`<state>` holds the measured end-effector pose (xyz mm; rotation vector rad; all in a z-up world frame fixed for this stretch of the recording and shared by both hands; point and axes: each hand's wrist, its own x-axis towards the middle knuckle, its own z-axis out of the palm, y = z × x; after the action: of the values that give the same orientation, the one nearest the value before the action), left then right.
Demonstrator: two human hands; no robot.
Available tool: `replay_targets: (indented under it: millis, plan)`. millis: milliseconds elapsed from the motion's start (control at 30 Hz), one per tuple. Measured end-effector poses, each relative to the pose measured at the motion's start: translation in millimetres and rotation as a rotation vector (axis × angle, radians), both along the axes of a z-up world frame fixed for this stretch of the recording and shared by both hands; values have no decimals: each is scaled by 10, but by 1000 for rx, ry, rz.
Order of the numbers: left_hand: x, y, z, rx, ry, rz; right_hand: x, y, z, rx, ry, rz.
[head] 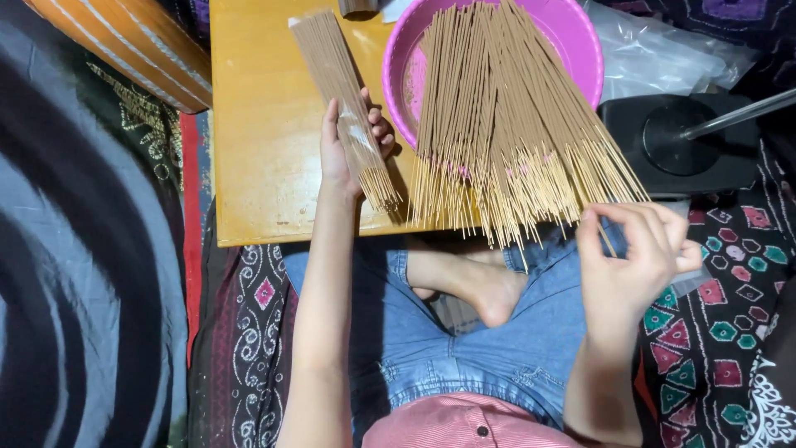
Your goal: The person sorts through a bundle of incense sticks, picking individual sticks from a large pile and grouping them together.
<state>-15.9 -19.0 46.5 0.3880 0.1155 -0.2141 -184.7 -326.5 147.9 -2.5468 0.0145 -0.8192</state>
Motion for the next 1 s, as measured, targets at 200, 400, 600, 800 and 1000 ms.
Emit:
replay_targets:
  millis: [200, 400, 600, 800, 1000]
  plan:
    - [-3, 10, -10, -22, -11, -18, -132, -267, 33, 328, -259, 205]
    - [38, 21, -119, 7, -49, -14, -228, -471, -3, 435, -507, 204]
    - [82, 12, -200, 47, -122, 10, -336, -474, -38, 502, -488, 281]
    - [181, 78, -466, 184, -208, 2, -380, -64, 44, 576, -482, 367]
    - [183, 85, -478, 214, -218, 39, -346, 219, -101, 617, -546, 457]
